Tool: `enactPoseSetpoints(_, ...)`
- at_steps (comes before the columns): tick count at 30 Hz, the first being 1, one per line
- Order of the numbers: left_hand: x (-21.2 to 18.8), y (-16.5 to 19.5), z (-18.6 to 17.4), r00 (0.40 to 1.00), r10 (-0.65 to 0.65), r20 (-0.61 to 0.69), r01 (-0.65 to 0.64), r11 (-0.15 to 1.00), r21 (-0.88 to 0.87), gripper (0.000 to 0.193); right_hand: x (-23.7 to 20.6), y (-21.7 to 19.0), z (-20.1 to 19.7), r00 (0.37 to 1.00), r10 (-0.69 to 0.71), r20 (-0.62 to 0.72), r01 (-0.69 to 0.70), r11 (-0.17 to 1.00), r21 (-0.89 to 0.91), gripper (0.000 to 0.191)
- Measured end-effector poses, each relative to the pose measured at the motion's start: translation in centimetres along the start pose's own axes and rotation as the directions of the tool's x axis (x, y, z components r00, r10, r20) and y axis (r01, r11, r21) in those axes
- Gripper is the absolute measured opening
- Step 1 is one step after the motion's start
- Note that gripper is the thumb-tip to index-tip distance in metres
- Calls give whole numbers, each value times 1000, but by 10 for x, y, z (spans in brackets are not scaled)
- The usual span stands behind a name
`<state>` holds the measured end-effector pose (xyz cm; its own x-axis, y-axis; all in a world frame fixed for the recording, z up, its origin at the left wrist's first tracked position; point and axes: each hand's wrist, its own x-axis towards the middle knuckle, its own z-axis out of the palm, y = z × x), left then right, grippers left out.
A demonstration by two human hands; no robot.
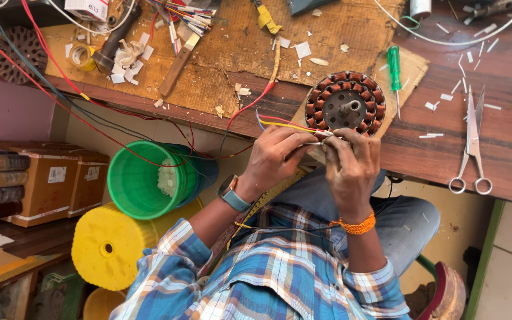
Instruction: The person works on a stator assembly at a cluttered workbench, using pliers to strip wire ends, inserting heat-shrink tubing, and using a soldering iron to make connections. They also use scissors to trim excess tubing and a multimeter to test the electrical continuity of the wires.
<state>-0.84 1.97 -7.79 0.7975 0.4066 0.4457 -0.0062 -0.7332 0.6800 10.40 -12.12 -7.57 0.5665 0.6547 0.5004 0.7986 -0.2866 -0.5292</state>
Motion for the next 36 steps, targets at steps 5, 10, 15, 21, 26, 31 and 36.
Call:
enactPoseSetpoints(5, 17, -2, -7, 982, 160, 98, -168, 982, 82, 22, 0, 5, -11, 999, -49, 4, 49, 998, -41, 24)
enactPoseSetpoints(10, 17, -7, -17, 991, 48, 126, -48, 999, 0, 16, 7, 8, -12, 997, -65, 47, 66, 998, -25, 24)
enactPoseSetpoints(15, 11, -9, -16, 997, 58, 60, -59, 998, 21, 19, 4, 9, -6, 997, -59, 57, 59, 998, -6, 23)
enactPoseSetpoints(21, 16, -13, -10, 985, 83, 151, -98, 991, 89, 22, 0, 8, -6, 998, -49, 41, 50, 998, -40, 26)
enactPoseSetpoints(26, 10, -5, -9, 984, 113, 136, -125, 989, 81, 23, 2, 4, -7, 998, -48, 41, 50, 997, -50, 26)
enactPoseSetpoints(31, 10, 11, 1, 1000, -8, -7, 8, 998, 62, 21, 2, 2, -6, 998, -52, 37, 54, 998, -35, 28)
enactPoseSetpoints(36, 11, 18, 5, 998, -50, -35, 52, 998, 38, 17, 1, 2, -2, 999, -42, 22, 43, 999, -32, 26)
